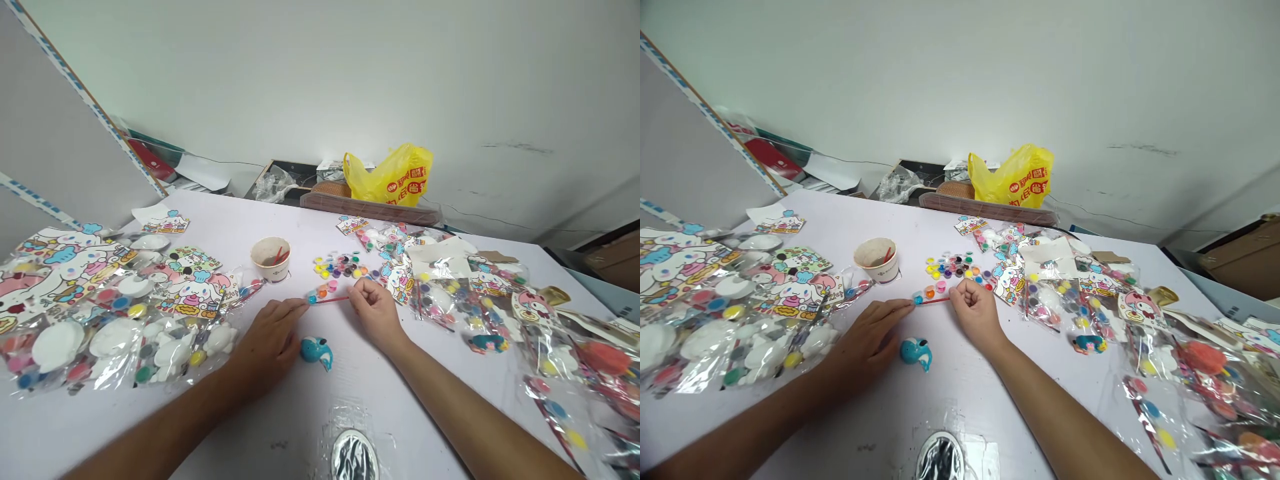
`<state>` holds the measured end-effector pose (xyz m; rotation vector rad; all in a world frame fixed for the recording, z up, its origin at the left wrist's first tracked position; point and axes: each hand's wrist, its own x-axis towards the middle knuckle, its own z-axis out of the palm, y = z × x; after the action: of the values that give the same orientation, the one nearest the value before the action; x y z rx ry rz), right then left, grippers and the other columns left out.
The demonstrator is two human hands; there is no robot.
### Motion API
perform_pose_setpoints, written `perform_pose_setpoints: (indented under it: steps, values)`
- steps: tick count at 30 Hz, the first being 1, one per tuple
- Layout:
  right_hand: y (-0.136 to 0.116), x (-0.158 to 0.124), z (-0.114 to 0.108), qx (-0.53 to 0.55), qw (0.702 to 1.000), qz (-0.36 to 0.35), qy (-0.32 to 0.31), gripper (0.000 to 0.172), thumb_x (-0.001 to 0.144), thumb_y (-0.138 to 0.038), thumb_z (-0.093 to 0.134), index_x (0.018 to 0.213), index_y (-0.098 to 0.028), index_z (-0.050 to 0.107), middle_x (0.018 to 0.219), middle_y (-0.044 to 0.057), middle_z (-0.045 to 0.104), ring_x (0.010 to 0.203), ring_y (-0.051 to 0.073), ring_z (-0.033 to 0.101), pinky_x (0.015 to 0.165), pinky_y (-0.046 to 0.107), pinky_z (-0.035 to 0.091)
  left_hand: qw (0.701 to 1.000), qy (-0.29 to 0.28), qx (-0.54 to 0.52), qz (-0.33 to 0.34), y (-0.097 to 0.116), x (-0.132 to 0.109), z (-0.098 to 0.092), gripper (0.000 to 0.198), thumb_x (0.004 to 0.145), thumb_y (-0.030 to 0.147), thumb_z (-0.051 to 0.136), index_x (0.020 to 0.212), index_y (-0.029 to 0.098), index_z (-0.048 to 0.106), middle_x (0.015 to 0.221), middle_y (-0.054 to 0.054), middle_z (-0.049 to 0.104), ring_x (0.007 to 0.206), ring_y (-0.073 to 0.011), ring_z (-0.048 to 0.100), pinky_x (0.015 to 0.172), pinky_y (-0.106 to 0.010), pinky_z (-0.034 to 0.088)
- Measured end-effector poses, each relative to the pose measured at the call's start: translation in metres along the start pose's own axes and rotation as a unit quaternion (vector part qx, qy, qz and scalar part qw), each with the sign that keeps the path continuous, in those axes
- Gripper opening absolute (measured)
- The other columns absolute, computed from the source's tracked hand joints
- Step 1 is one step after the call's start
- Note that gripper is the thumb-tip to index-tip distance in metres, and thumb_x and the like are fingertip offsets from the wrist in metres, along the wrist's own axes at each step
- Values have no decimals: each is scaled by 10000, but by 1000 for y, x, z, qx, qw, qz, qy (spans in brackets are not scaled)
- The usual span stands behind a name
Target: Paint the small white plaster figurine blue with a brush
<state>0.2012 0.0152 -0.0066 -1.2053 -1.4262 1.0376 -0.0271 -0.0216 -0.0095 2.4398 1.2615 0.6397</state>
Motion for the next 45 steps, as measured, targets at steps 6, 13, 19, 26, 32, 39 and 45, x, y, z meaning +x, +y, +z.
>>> perform_pose_setpoints:
  steps: [6,13,19,26,32,39,45]
  values:
    - [-5,-2,0,21,1000,8,-8,398,851,-525,586,632,-222,449,501,-69,377,459,101,293,460,252,222,1000,-10,1,-5,3,1,-2,475,826,84,419,1282,148,533,1288,-93,564,1156,-270,467,1026,-463,399]
    - [-21,-48,-21,2,998,48,-35,380,862,-548,604,721,-205,516,549,-57,422,490,109,348,482,245,276,999,35,-32,-22,7,2,-1,339,750,71,440,1053,164,559,1068,-100,534,982,-253,489,862,-423,459]
    - [-17,-86,-37,-42,991,101,-77,365,903,-538,562,765,-202,524,579,-56,382,534,121,336,510,250,270,992,16,-121,12,17,1,-9,241,792,54,407,917,190,561,947,-51,544,901,-214,513,783,-350,446]
    - [-11,-85,-37,-70,988,92,-105,335,932,-499,545,775,-204,511,609,-56,372,564,122,327,522,254,263,982,-27,-186,19,18,-1,-10,242,833,65,403,887,190,604,901,-29,530,793,-163,527,694,-285,413]
    - [-11,-86,-38,-64,989,89,-100,313,937,-482,548,794,-205,519,617,-55,379,569,122,334,526,252,273,981,-40,-191,10,19,-1,-10,242,856,93,399,903,187,617,897,-29,516,736,-151,502,634,-268,389]
    - [-8,-85,-43,-78,986,86,-121,316,936,-472,551,777,-205,496,620,-48,397,568,122,340,515,252,272,983,-50,-177,6,21,-1,-11,216,855,110,406,903,187,602,906,-32,528,746,-156,510,642,-270,402]
    - [-8,-85,-42,-83,988,78,-105,303,943,-469,541,798,-204,509,609,-51,403,558,119,353,516,254,287,985,-59,-165,-2,20,-1,-11,214,850,107,403,890,190,596,878,-23,526,670,-141,484,580,-265,375]
